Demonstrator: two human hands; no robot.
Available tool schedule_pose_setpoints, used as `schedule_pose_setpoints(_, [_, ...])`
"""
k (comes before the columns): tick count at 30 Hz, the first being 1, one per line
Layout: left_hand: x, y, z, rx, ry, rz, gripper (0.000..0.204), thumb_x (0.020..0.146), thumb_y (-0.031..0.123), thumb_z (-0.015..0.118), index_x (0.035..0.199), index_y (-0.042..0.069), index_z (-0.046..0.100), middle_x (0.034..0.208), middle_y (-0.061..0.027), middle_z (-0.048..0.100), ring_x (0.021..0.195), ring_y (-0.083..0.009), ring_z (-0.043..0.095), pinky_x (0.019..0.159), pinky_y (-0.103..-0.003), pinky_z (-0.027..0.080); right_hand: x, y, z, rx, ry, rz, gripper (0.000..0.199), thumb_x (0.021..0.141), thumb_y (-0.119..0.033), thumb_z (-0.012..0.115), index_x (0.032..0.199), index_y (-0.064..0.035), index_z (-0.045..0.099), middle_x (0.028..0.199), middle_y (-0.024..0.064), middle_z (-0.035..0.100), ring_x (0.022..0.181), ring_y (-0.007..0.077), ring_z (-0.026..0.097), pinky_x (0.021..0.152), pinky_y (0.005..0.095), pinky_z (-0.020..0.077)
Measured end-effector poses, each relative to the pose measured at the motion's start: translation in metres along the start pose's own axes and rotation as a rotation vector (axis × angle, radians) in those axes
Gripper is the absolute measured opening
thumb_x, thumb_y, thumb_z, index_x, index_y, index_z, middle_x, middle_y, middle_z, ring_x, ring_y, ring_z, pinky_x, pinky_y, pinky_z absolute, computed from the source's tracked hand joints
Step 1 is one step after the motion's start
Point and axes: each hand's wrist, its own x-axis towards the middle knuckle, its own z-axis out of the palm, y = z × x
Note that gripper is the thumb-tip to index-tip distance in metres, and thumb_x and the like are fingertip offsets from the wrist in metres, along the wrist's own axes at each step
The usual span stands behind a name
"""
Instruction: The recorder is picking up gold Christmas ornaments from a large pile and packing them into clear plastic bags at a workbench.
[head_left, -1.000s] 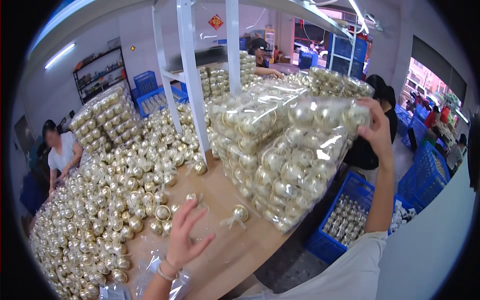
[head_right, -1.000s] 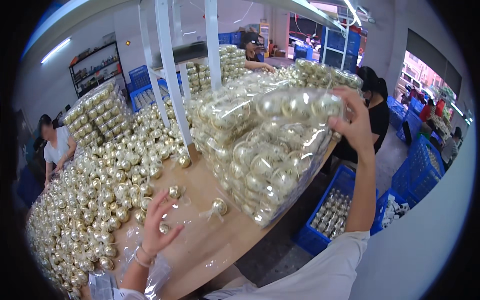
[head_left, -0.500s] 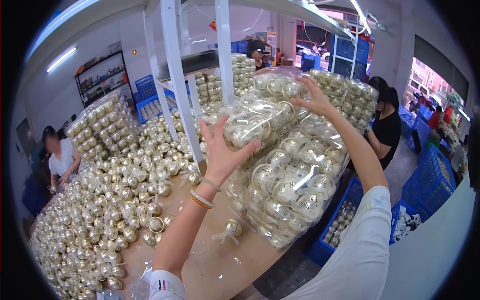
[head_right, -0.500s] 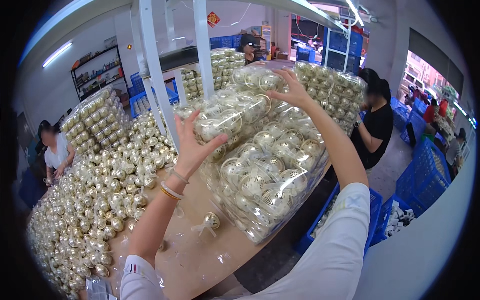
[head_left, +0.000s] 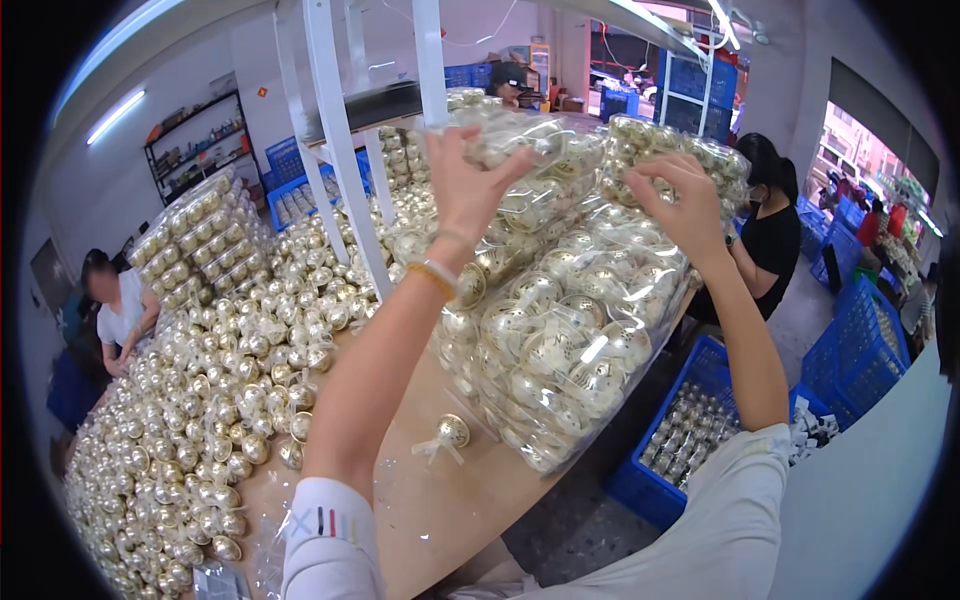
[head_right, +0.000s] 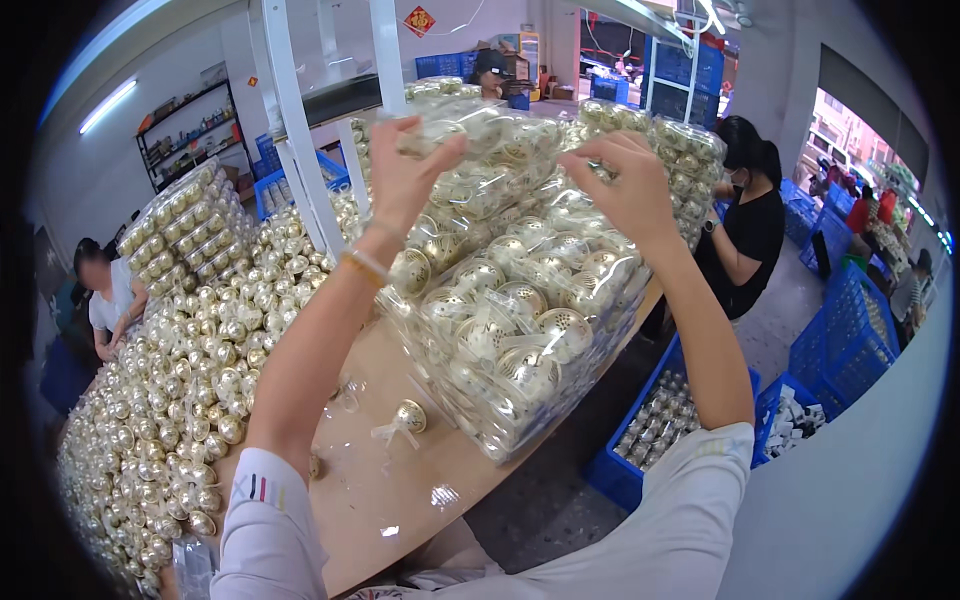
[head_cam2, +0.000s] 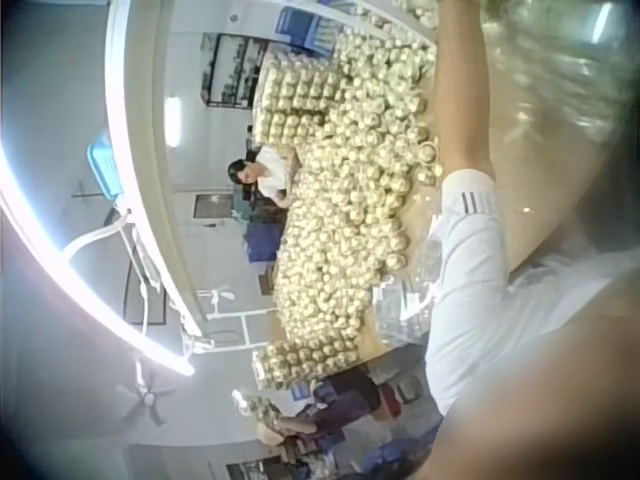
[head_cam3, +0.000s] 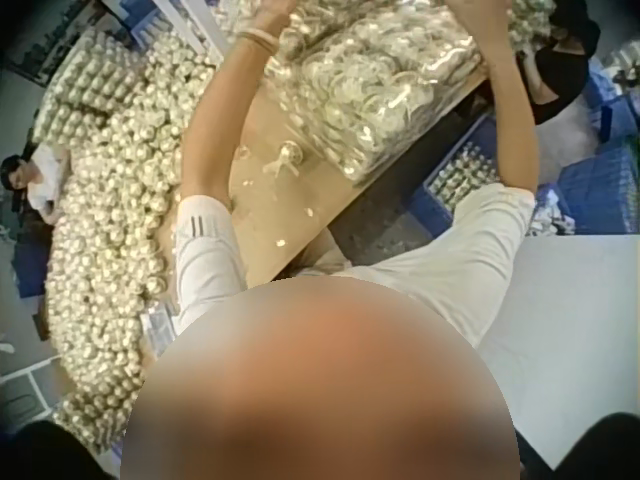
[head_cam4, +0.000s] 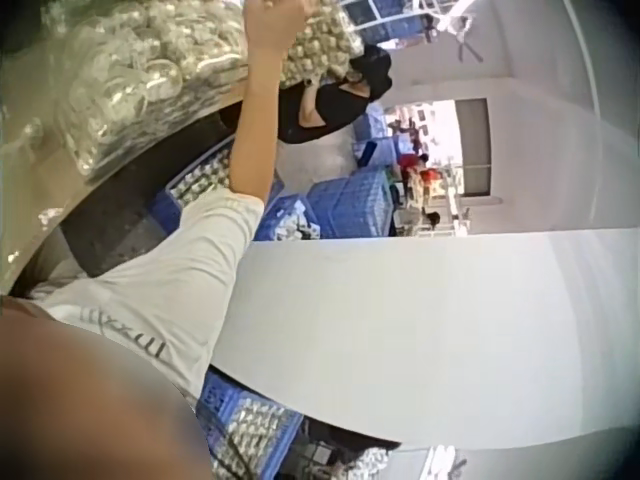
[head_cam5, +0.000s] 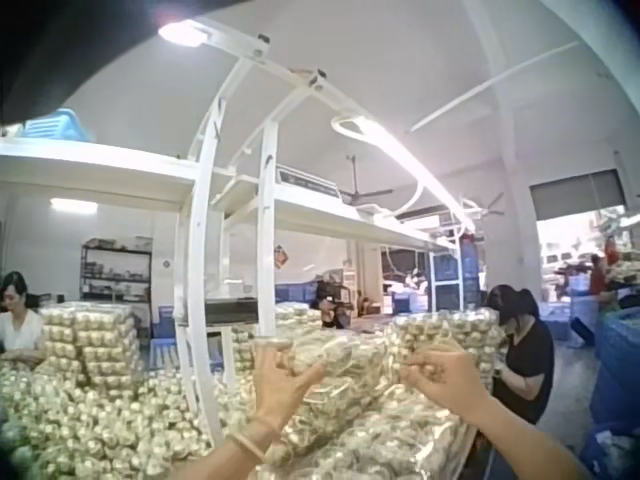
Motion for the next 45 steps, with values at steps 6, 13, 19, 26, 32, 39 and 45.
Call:
schedule_pose_setpoints(6, [-0.013,-0.008,0.04,0.323,-0.163,-0.121,0.111,0.065,0.065,0.076,0.143,0.0,0.031,0.155,-0.0264,0.013,0.142,-0.0431,0.02,0.11,-0.063,0.019,-0.081,0.077,-0.011,0.006,-0.18,0.418,0.04,0.086,-0.036,0.069,0.111,-0.0051,0.069,0.114,0.0125,0.067,0.11,0.0261,0.06,0.096,0.0359,0.0421])
schedule_pose_setpoints(13, [-0.096,0.002,-0.032,0.167,-0.238,0.241,0.121,0.061,0.071,0.074,0.152,0.013,0.02,0.156,-0.0278,0.004,0.145,-0.0452,0.0,0.109,-0.067,0.006,-0.123,0.112,0.001,0.317,-0.286,0.411,0.081,0.079,-0.066,0.062,0.142,-0.0174,0.047,0.155,0.0179,0.02,0.145,0.0328,0.014,0.115,0.0476,0.0196])
schedule_pose_setpoints(19, [-0.222,0.045,-0.018,0.218,-0.246,0.223,0.104,0.064,0.061,0.079,0.147,0.019,0.034,0.154,-0.0318,-0.001,0.14,-0.0562,-0.005,0.104,-0.072,0.004,-0.136,0.102,0.001,0.199,-0.221,0.314,0.102,0.061,-0.079,0.065,0.14,-0.0177,0.05,0.155,0.0167,0.02,0.144,0.0353,0.016,0.115,0.0498,0.0178])
schedule_pose_setpoints(26, [-0.221,0.03,-0.022,0.102,-0.139,0.278,0.069,0.061,0.035,0.087,0.117,0.008,0.058,0.14,-0.0137,0.046,0.142,-0.0503,0.011,0.112,-0.063,0.017,-0.13,-0.097,-0.034,0.193,-0.493,-0.061,0.107,0.046,-0.061,0.085,0.137,-0.0154,0.051,0.148,0.0108,0.039,0.14,0.0381,0.028,0.114,0.0606,0.0102])
schedule_pose_setpoints(32, [-0.204,0.025,-0.042,-0.113,-0.194,0.459,0.055,0.063,0.024,0.087,0.108,0.006,0.061,0.115,-0.0083,0.065,0.13,-0.0396,0.046,0.11,-0.057,0.029,-0.117,-0.099,-0.043,0.147,-0.44,-0.142,0.086,0.059,-0.034,0.088,0.136,-0.0158,0.051,0.148,0.0144,0.038,0.14,0.0391,0.029,0.114,0.0561,0.0194])
schedule_pose_setpoints(39, [-0.152,0.023,-0.084,-0.165,0.142,0.456,0.052,0.06,0.011,0.085,0.106,0.004,0.061,0.109,-0.01,0.065,0.123,-0.0343,0.054,0.11,-0.054,0.031,-0.109,-0.057,-0.047,-0.036,-0.257,0.058,0.078,0.067,-0.029,0.084,0.135,-0.0076,0.052,0.139,0.0152,0.05,0.135,0.0371,0.038,0.112,0.0475,0.0271])
schedule_pose_setpoints(45, [-0.084,-0.06,-0.054,0.092,0.046,0.405,0.049,0.068,0.019,0.081,0.11,0.005,0.059,0.116,-0.0098,0.063,0.129,-0.0366,0.047,0.113,-0.054,0.025,-0.129,0.017,-0.035,-0.061,-0.16,0.239,0.06,0.079,-0.029,0.075,0.13,-0.0051,0.056,0.138,0.0149,0.05,0.134,0.0321,0.041,0.11,0.0422,0.0307])
